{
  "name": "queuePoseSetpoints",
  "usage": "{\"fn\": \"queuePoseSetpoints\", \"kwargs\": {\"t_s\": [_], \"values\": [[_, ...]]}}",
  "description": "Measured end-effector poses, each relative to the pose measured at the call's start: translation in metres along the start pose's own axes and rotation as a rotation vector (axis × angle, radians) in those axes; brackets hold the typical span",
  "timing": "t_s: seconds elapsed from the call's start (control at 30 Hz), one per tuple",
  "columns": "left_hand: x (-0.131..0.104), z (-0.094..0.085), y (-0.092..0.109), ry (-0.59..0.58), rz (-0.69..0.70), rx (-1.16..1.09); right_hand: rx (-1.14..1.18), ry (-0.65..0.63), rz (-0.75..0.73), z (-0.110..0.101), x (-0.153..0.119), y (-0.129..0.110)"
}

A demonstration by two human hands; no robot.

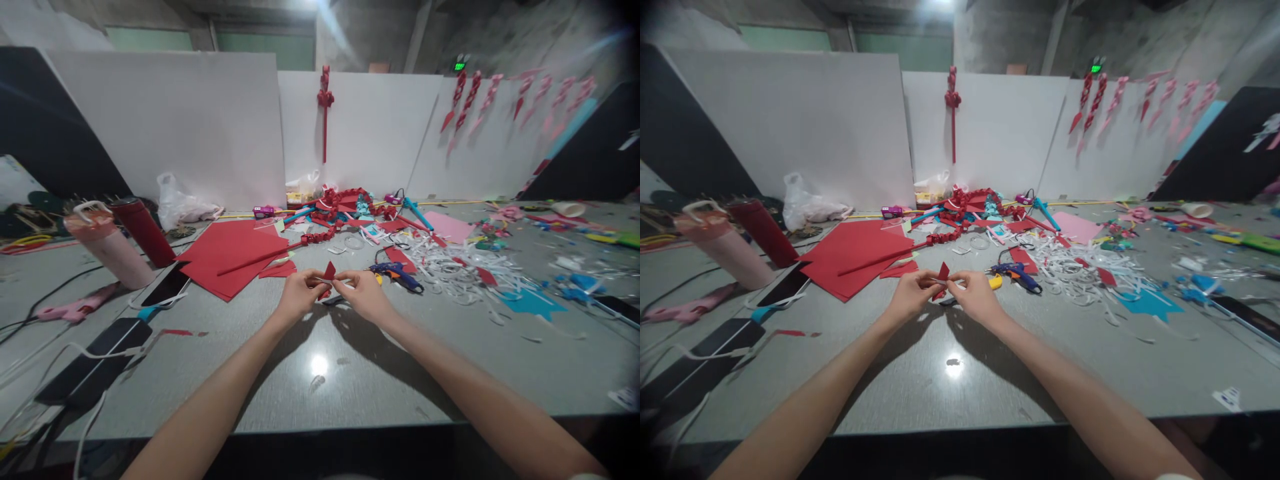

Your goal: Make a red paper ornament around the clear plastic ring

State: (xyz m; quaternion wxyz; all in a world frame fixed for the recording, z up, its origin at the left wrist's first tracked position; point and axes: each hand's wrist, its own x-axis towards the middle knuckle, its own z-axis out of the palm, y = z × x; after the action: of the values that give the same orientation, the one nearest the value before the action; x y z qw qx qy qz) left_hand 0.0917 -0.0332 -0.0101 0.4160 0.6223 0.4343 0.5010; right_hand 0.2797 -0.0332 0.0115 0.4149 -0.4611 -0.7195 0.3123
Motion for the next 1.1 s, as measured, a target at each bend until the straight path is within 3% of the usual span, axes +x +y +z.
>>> {"fn": "queuePoseSetpoints", "kwargs": {"t_s": [0.5, 0.77, 1.1], "values": [[0.0002, -0.0008, -0.0015, -0.015, -0.114, -0.194, -0.017, 0.005, 0.019, -0.0024, 0.0004, -0.0023], [-0.0023, 0.0024, -0.0033, 0.001, -0.165, -0.276, 0.086, -0.031, 0.047, -0.0007, 0.0017, 0.0030], [-0.0033, 0.0052, -0.0015, -0.003, -0.119, -0.227, 0.032, -0.002, 0.064, -0.0019, 0.0009, 0.0026]]}}
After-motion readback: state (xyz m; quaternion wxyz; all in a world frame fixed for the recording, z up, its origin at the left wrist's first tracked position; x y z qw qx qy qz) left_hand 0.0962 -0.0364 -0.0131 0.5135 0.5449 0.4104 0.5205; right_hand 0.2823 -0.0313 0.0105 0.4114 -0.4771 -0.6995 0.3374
